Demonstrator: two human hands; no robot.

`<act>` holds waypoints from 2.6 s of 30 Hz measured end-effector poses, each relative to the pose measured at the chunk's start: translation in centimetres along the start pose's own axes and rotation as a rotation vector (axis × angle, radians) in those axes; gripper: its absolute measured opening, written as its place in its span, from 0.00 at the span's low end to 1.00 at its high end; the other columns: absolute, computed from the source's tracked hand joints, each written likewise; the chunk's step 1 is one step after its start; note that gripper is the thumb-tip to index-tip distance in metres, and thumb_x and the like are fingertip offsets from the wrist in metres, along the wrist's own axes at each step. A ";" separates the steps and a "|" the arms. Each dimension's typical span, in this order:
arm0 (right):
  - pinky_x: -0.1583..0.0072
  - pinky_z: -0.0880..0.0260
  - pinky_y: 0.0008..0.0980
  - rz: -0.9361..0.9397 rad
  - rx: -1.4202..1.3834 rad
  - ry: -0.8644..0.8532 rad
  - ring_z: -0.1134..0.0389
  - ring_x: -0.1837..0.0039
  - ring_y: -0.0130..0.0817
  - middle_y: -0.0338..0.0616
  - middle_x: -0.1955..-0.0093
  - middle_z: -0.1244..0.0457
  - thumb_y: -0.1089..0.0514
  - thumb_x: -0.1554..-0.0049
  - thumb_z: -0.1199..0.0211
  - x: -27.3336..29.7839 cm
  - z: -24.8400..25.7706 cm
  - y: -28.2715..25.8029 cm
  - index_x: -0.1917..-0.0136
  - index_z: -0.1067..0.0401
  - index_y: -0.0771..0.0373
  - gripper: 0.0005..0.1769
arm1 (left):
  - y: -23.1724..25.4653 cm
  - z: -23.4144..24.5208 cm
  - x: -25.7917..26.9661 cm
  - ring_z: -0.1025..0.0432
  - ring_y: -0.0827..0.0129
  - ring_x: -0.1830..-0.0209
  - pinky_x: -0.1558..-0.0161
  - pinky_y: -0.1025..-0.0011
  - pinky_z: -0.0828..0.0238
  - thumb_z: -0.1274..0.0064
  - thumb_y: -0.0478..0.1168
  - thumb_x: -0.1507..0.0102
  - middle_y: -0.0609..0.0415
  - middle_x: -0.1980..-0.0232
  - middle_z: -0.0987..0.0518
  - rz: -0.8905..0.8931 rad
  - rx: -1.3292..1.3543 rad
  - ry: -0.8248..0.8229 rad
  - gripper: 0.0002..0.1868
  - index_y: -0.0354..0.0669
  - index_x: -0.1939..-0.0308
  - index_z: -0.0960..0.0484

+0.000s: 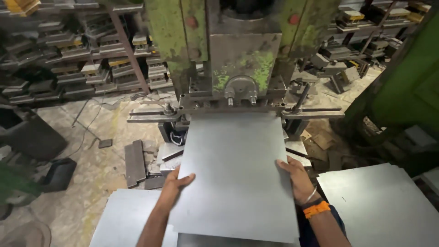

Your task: The person is using a manual punching press to make holes in rectangular metal sheets.

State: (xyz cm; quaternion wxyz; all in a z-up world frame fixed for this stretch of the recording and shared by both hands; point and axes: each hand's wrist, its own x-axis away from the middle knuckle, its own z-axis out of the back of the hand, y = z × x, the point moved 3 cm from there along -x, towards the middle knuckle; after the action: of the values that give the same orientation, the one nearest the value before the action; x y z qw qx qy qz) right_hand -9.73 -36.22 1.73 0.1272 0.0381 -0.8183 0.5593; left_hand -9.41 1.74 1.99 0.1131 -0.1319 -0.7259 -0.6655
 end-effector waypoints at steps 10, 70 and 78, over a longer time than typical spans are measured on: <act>0.29 0.45 0.31 -0.064 0.217 0.390 0.41 0.29 0.38 0.53 0.30 0.40 0.52 0.50 0.34 -3.2 2.7 3.0 0.26 0.39 0.72 0.43 | 3.4 -1.8 2.8 0.22 0.46 0.47 0.39 0.58 0.31 0.47 0.29 0.42 0.31 0.45 0.17 0.229 0.000 0.174 0.31 0.29 0.32 0.27; 0.43 0.32 0.30 0.322 0.317 0.050 0.36 0.48 0.25 0.37 0.51 0.38 0.61 0.40 0.35 -5.9 1.8 0.2 0.37 0.29 0.66 0.18 | 0.4 -2.3 -0.6 0.39 0.46 0.24 0.26 0.51 0.47 0.36 0.48 0.40 0.42 0.28 0.27 -0.018 -0.204 0.145 0.40 0.46 0.25 0.32; 0.31 0.41 0.34 -0.013 0.325 0.196 0.36 0.31 0.41 0.54 0.27 0.37 0.71 0.44 0.45 7.5 1.6 5.0 0.27 0.37 0.73 0.31 | -3.3 -1.4 10.8 0.24 0.49 0.34 0.29 0.52 0.31 0.46 0.32 0.39 0.35 0.31 0.24 0.285 0.049 0.171 0.42 0.41 0.22 0.44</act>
State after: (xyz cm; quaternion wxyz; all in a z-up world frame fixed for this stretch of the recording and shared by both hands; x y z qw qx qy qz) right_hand -18.27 -35.20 -1.41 0.2019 0.0089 -0.7006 0.6844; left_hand -20.73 0.51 2.68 0.2710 -0.1737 -0.7035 -0.6336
